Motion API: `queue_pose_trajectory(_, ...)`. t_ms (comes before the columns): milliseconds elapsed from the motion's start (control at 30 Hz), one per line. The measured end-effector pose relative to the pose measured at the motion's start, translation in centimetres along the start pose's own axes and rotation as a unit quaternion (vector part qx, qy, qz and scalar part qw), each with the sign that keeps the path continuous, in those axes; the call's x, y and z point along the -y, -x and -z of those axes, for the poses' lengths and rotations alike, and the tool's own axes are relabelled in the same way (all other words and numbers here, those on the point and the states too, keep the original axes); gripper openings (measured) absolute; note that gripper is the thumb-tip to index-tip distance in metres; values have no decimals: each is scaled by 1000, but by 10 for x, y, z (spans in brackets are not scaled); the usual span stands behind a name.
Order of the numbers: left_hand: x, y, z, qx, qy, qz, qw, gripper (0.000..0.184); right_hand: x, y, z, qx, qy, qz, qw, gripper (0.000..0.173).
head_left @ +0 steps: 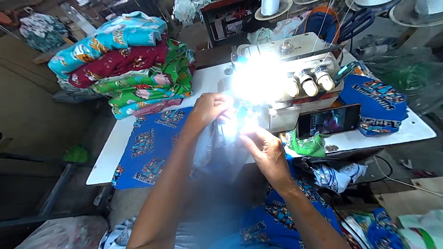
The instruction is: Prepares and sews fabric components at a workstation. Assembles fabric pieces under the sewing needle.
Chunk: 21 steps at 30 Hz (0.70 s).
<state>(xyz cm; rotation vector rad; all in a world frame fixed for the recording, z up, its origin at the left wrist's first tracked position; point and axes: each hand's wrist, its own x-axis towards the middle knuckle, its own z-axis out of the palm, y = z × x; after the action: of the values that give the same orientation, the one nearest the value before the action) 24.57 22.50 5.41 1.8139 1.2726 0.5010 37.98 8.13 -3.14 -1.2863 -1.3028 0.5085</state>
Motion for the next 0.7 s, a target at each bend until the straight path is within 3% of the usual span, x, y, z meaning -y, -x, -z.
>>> queue_pose_trajectory(200, -3, 7, -12, 8, 110, 23, 994, 20, 4, -1, -2, -12, -15, 3, 1000, 11)
queue_pose_trajectory(400, -7, 0, -20, 4, 46, 0, 999, 35, 1, 5, -3, 4, -2, 8, 1000, 12)
queue_pose_trajectory(500, -7, 2, -16, 26, 172, 34, 984, 27, -2, 10, 3, 21, -54, -5, 998, 12)
queue_pose_trajectory(600, 4, 1, -13, 57, 318, 87, 942, 29, -8, 14, 9, 42, -125, -38, 990, 11)
queue_pose_trajectory(700, 11, 5, -13, 67, 348, 91, 931, 36, -11, 13, 13, 52, -153, -77, 984, 12)
